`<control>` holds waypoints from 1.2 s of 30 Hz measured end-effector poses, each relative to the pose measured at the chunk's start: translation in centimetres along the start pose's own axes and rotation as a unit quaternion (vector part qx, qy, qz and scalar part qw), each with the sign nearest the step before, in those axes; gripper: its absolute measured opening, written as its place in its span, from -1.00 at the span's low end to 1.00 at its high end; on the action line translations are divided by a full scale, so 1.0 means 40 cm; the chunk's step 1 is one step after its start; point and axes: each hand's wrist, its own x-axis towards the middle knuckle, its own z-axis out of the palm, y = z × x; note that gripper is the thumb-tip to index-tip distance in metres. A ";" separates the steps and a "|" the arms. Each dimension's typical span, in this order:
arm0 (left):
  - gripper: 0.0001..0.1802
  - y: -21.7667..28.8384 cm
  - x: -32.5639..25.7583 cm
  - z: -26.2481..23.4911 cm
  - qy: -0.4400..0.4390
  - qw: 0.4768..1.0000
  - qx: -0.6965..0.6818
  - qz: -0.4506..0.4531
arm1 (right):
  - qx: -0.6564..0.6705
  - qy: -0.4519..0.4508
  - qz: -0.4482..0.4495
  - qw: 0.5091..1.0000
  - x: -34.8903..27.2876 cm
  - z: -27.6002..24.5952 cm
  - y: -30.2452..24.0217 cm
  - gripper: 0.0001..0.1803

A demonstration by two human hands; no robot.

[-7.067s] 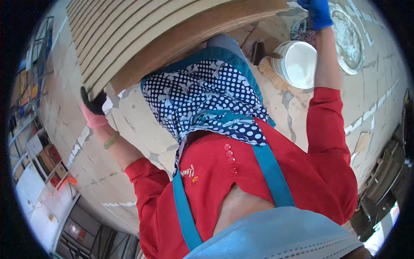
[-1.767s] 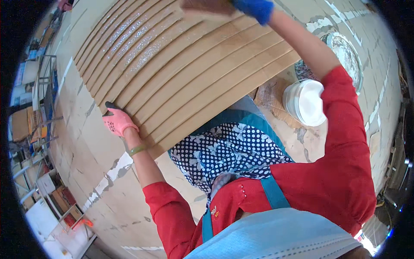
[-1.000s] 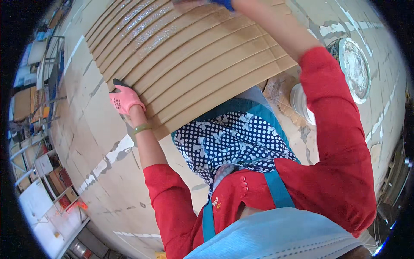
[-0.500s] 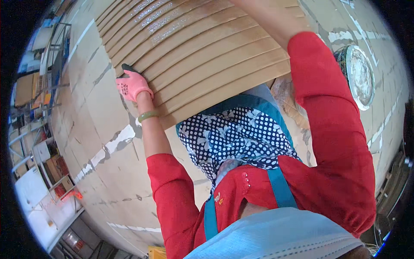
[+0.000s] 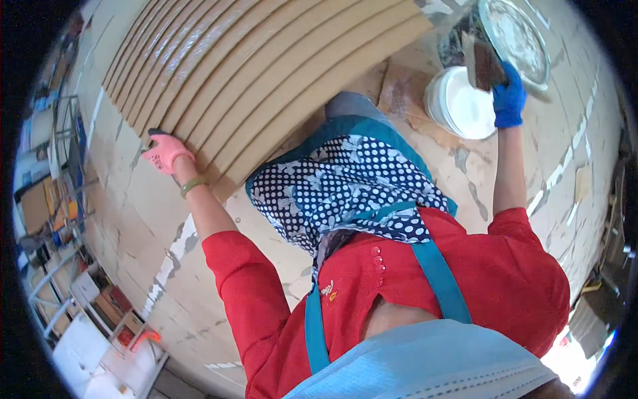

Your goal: Applying a liquid substance (paint or glue) to sheets of corrugated board using a brush.

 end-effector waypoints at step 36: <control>-0.30 -0.018 -0.002 -0.028 -0.042 0.999 0.026 -0.002 | 0.772 0.084 0.367 0.513 -0.290 -0.030 0.248 -0.75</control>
